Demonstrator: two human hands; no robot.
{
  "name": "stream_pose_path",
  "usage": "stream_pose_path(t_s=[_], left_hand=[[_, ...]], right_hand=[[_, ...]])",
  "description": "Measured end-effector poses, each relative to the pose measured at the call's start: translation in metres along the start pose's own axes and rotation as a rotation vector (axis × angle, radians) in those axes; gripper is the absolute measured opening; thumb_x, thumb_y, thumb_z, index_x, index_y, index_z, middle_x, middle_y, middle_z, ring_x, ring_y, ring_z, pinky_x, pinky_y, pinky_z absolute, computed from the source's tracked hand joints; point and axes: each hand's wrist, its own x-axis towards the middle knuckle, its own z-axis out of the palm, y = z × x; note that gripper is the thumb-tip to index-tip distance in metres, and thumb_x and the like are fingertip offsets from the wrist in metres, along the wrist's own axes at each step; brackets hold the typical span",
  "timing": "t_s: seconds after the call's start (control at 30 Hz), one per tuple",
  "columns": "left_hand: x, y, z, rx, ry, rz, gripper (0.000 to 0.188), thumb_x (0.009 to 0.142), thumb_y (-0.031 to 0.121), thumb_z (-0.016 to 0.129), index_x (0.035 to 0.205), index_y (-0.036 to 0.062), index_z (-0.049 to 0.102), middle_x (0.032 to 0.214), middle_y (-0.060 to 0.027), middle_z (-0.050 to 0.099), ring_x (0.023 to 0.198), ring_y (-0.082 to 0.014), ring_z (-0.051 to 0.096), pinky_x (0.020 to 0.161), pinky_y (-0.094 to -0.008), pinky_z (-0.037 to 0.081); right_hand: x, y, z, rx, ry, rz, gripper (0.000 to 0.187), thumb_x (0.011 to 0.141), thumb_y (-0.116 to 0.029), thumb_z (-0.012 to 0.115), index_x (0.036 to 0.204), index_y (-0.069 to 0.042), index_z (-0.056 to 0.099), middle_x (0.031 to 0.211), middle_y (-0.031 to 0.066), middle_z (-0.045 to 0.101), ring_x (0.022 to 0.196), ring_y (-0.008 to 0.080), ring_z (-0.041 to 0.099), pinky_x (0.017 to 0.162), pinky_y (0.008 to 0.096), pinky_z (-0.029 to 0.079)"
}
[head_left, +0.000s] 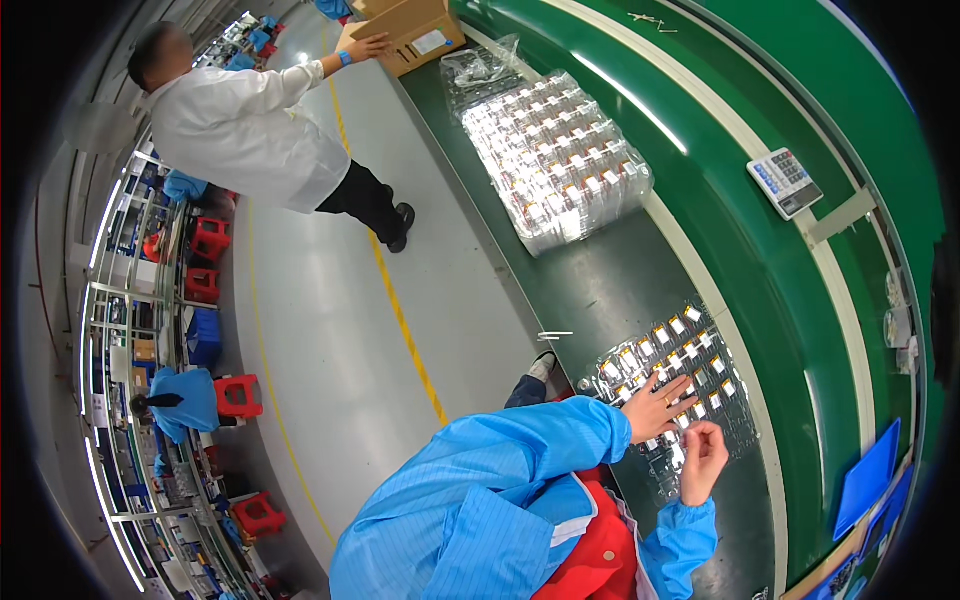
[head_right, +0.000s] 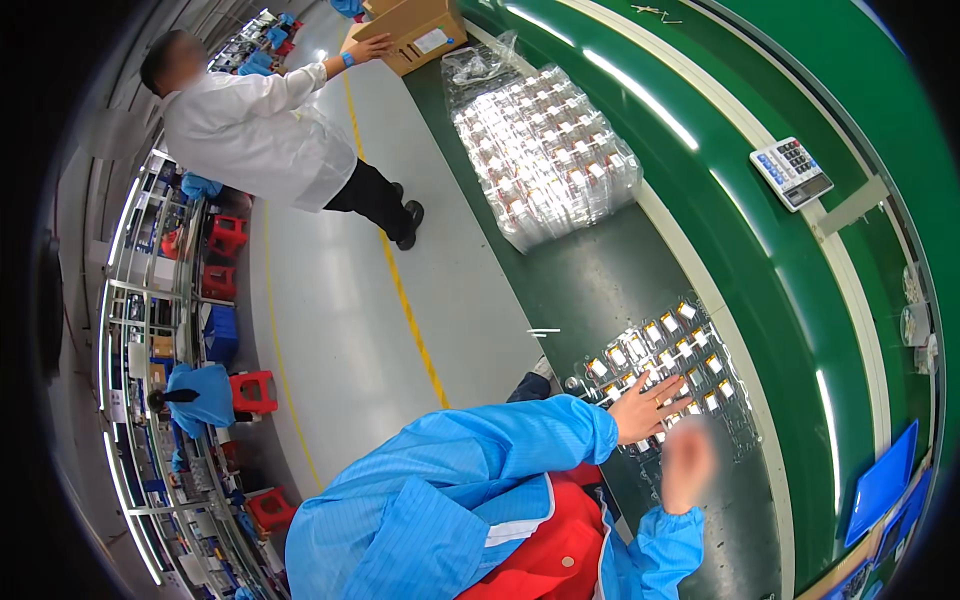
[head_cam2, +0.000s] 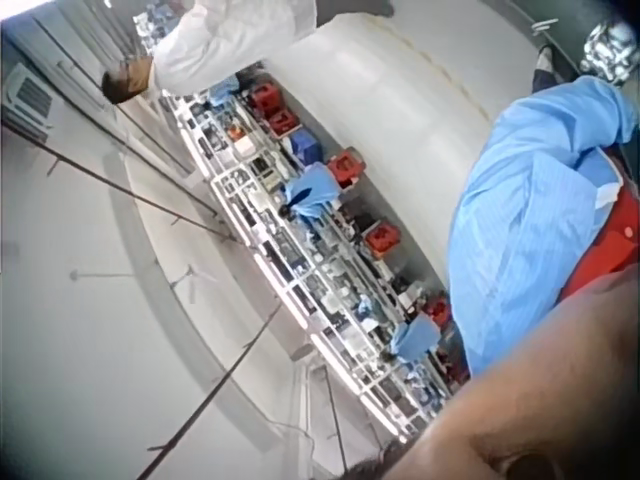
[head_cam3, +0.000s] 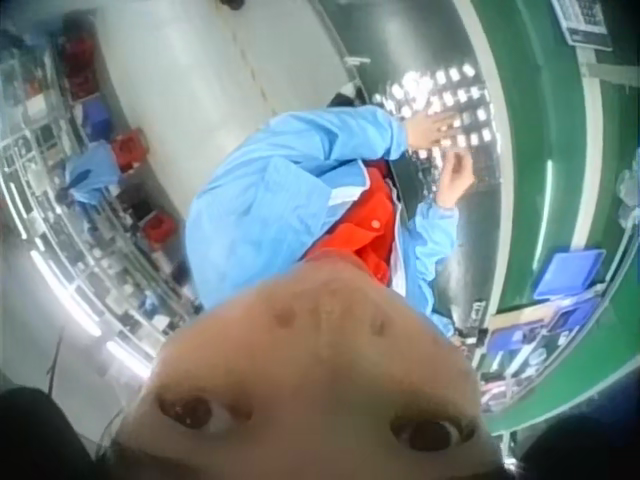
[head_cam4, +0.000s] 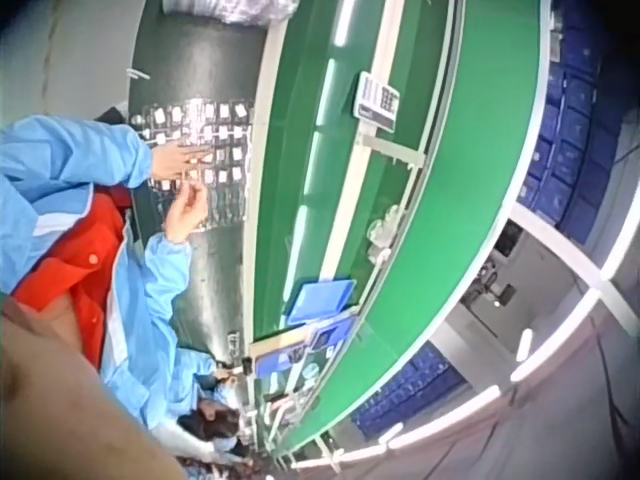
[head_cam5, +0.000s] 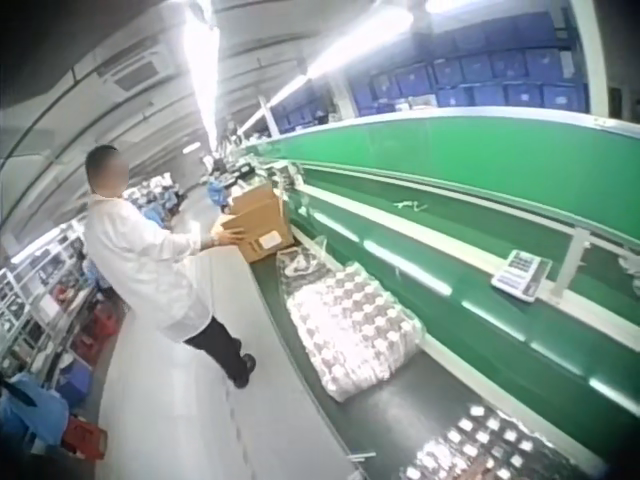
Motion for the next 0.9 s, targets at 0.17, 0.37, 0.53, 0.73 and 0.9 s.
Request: stream_pose_path(t_s=[0.17,0.37,0.53,0.73,0.9], left_hand=[[0.0,-0.001,0.009,-0.038,0.025,0.025,0.068,0.085,0.039,0.053,0.143,0.0201,0.024,0.15,-0.0132,0.016,0.139,-0.0258,0.012,0.106,-0.0578,0.012],[-0.007,-0.003,-0.006,-0.052,0.018,0.051,0.063,0.084,0.04,0.055,0.141,0.0292,0.029,0.149,-0.0164,0.015,0.139,-0.0279,0.012,0.106,-0.0589,0.01],[-0.026,-0.007,-0.001,0.003,-0.002,0.009,0.066,0.084,0.043,0.054,0.142,0.0254,0.028,0.15,-0.0088,0.017,0.139,-0.0256,0.014,0.105,-0.0588,0.014],[-0.03,-0.01,0.005,0.019,0.019,0.007,0.07,0.086,0.044,0.052,0.143,0.0183,0.023,0.149,-0.0081,0.022,0.138,-0.0238,0.015,0.104,-0.0572,0.02],[-0.03,-0.012,0.005,0.083,0.015,0.018,0.07,0.086,0.045,0.05,0.143,0.0166,0.023,0.147,-0.0092,0.024,0.138,-0.0238,0.016,0.104,-0.0574,0.02]], right_hand=[[-0.02,0.005,0.004,-0.124,-0.04,0.023,0.003,0.084,0.005,0.053,0.085,0.002,0.052,0.076,0.0038,0.056,0.067,0.0064,0.053,0.059,0.0192,0.043],[-0.007,0.009,-0.007,0.048,0.149,0.042,0.001,0.09,0.0,0.05,0.089,0.0,0.05,0.078,0.0035,0.055,0.067,0.0071,0.051,0.061,0.0205,0.042],[-0.001,0.007,-0.011,0.096,0.181,0.044,0.001,0.089,0.001,0.051,0.088,0.0,0.051,0.078,0.0033,0.055,0.067,0.007,0.051,0.062,0.0201,0.042],[-0.024,-0.012,0.004,0.07,0.078,0.084,0.002,0.087,0.001,0.054,0.087,0.001,0.052,0.076,0.0036,0.056,0.065,0.0074,0.051,0.06,0.0192,0.042],[-0.04,-0.027,0.012,-0.073,-0.066,0.047,0.006,0.082,0.009,0.054,0.083,0.003,0.053,0.079,0.0057,0.058,0.068,0.0087,0.055,0.062,0.0201,0.046]])
